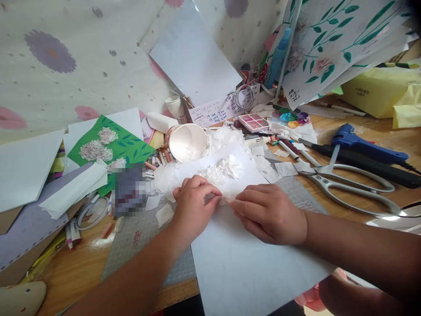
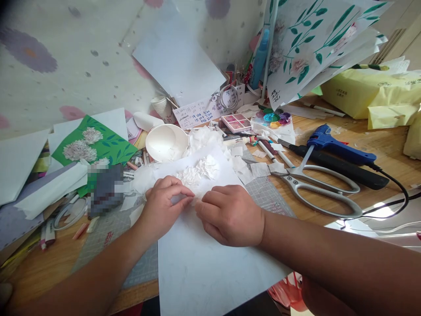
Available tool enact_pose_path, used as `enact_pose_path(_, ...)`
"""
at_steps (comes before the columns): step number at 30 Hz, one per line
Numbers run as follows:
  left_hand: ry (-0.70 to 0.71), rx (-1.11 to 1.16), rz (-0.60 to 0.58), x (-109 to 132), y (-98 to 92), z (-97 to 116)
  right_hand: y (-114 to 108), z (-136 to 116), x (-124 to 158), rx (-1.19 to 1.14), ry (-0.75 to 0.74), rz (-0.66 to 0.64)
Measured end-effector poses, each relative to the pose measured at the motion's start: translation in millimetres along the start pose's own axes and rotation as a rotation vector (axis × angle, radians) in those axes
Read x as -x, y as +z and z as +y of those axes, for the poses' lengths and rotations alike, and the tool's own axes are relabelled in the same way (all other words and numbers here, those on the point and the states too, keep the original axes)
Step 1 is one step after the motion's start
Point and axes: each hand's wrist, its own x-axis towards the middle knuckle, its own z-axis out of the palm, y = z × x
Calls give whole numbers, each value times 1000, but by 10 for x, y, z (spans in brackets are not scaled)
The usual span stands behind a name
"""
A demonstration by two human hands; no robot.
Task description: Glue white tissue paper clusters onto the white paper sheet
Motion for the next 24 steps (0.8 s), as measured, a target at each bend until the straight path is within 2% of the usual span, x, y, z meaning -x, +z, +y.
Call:
enact_pose_path(6, 73, -60, 67, 18, -17, -12, 14, -6, 1, 29, -39, -32)
enact_pose_path(19, 159, -168, 92, 12, 28, -31, 26, -6, 8, -12, -4, -60)
enact_pose_path(24, 218, -178, 93, 8, 37, -42, -23, 9, 0, -88, 58, 43)
